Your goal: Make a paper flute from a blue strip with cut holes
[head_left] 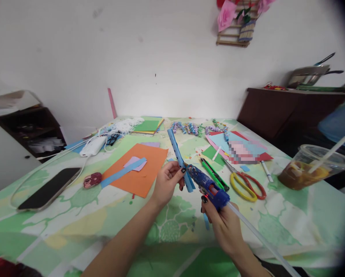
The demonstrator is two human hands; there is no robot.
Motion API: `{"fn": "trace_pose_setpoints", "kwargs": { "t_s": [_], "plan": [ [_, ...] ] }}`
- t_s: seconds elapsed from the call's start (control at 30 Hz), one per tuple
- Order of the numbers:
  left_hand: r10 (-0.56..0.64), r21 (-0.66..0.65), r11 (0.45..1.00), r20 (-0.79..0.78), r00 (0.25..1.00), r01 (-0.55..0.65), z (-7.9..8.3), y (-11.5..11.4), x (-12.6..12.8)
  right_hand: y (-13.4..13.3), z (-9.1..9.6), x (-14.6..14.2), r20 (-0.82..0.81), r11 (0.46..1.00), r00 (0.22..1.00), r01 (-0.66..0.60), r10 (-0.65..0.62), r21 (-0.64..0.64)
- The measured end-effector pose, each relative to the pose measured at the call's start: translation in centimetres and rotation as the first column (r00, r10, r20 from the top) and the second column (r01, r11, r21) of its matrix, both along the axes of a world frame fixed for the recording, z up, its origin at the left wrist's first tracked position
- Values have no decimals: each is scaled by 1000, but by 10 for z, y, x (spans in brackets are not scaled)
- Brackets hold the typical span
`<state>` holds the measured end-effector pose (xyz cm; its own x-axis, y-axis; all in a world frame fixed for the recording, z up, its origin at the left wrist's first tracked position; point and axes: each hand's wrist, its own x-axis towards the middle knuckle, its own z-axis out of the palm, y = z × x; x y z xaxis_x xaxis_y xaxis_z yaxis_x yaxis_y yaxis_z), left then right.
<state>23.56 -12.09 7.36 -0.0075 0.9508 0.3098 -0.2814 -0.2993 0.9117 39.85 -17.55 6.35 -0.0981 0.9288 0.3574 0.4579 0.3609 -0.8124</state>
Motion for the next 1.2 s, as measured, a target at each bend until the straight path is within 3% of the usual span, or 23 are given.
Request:
{"fn": "trace_pose_setpoints", "kwargs": {
  "t_s": [0.43,1.2],
  "plan": [
    [19,2,1000,7,1000,-19,0,-1,1,-1,3,-5,110,991,992,39,-53,127],
    [25,24,999,62,998,-26,-2,0,-1,-7,-4,-2,101,991,994,27,-41,134]
  ]
}}
